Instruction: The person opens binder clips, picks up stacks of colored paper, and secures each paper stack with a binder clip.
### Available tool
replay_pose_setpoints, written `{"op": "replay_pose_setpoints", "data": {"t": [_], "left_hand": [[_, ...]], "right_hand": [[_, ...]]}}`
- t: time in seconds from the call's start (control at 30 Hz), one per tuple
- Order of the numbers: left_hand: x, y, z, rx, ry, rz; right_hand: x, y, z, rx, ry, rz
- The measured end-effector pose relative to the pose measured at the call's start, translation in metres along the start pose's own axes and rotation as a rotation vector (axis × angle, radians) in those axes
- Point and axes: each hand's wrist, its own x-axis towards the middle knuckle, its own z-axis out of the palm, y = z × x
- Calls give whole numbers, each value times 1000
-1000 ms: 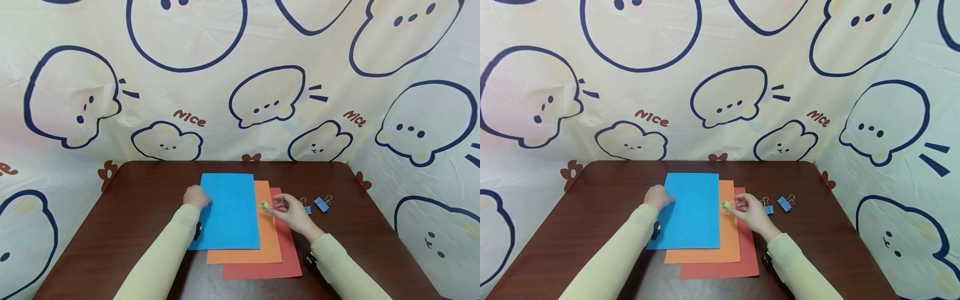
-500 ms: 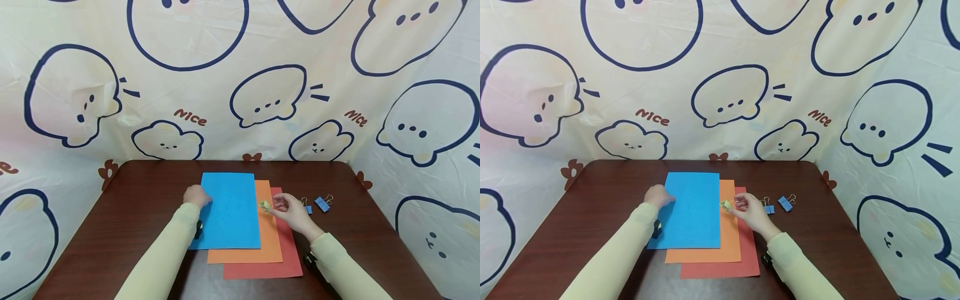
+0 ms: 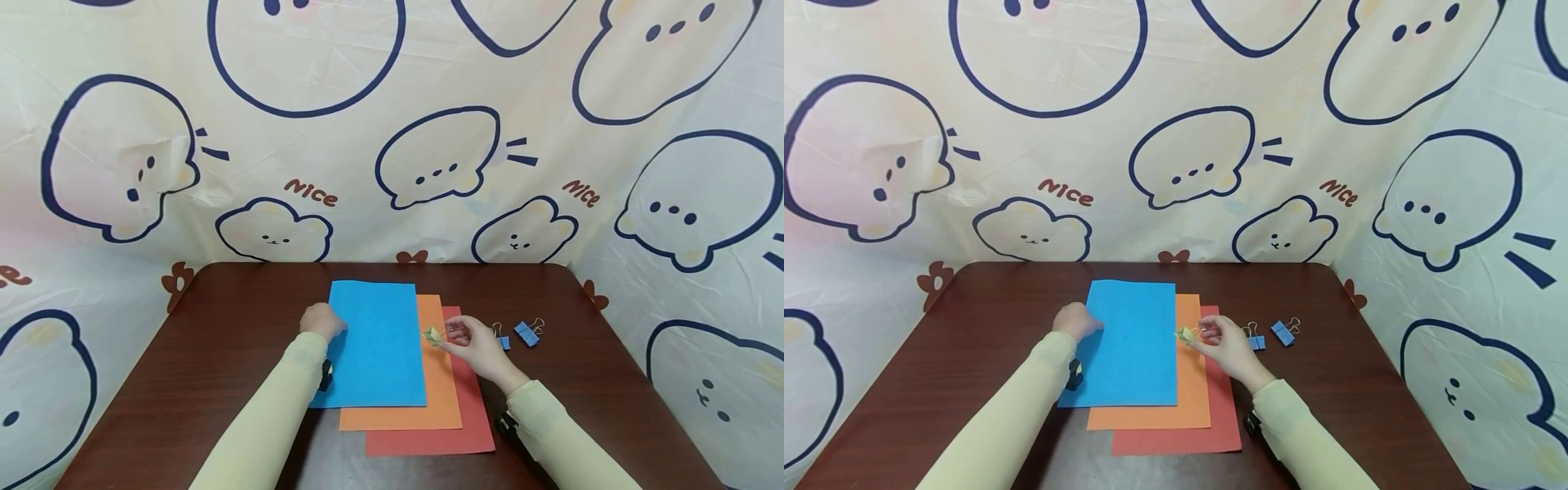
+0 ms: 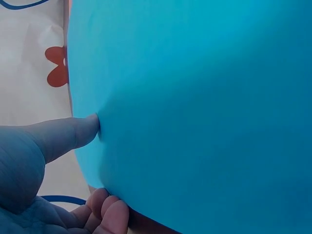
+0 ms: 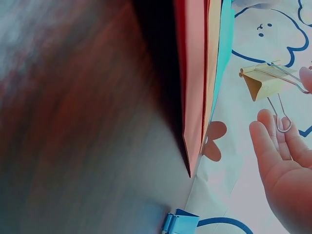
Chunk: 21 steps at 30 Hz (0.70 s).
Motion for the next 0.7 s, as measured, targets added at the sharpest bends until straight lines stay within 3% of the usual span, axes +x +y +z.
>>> {"op": "replay_pose_setpoints", "data": {"t": [0.7], "left_hand": [[-4, 0, 0, 4, 18, -8]], "right_hand": [[1, 3, -1, 10, 0, -1]]}}
